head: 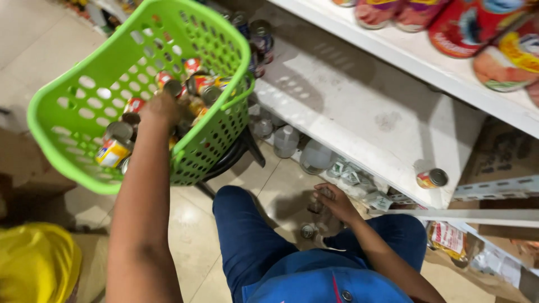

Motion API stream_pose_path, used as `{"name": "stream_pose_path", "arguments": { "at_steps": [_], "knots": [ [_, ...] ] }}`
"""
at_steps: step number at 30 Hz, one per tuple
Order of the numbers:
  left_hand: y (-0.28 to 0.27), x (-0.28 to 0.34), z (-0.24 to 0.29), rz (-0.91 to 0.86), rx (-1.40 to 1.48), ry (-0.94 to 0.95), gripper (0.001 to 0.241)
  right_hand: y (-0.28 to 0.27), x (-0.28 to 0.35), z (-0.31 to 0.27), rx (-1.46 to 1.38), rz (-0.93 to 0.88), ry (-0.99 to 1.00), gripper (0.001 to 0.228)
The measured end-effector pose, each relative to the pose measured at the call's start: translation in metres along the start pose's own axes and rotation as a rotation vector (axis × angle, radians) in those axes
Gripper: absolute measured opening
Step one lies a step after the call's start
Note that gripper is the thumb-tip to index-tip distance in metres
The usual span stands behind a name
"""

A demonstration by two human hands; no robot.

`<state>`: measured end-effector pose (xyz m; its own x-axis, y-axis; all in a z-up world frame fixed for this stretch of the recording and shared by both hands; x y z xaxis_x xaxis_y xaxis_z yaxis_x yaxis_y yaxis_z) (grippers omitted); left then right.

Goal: Stocking canned food items from a green basket onto the shelves and wiping the area.

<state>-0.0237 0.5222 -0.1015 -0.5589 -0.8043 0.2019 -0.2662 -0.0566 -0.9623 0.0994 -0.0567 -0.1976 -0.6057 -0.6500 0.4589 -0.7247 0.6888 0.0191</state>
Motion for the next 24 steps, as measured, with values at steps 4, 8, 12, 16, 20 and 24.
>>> {"name": "stream_pose_path", "arguments": {
  "at_steps": [4, 8, 12, 16, 20, 24],
  "knots": [
    [0.012, 0.002, 0.039, -0.272, -0.055, 0.092, 0.090, -0.025, 0.016, 0.000, -0.076, 0.072, 0.020, 0.050],
    [-0.017, 0.034, 0.024, -0.250, 0.189, 0.066, 0.082, -0.051, 0.004, 0.033, -0.244, 0.237, 0.048, 0.065],
    [-0.065, 0.083, 0.024, -0.223, 0.473, 0.101, 0.072, -0.058, 0.019, 0.015, -0.415, 0.364, 0.117, 0.081],
    [-0.103, 0.106, 0.016, -0.089, 0.563, 0.017, 0.078, -0.080, 0.017, -0.020, -0.528, 0.367, 0.068, 0.087],
    [-0.132, 0.159, 0.044, 0.163, 1.390, 0.246, 0.049, -0.068, 0.066, -0.131, -0.562, 0.385, -0.124, 0.076],
    [-0.156, 0.265, 0.152, 0.351, 1.221, 0.530, 0.051, -0.060, 0.099, -0.213, -0.450, 0.343, -0.755, 0.058]
  ]
}}
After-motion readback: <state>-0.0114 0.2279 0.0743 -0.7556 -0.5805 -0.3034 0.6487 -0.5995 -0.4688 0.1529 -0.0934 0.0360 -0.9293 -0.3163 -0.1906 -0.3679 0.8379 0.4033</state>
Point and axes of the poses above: each hand's wrist, its own x-axis away from the middle knuckle, its own y-axis out of the palm, z = x × y, the point moved 5 cm from there along -x, towards the middle knuckle, and after that the axes turned 13 degrees about -x, right-handed, at the moved point
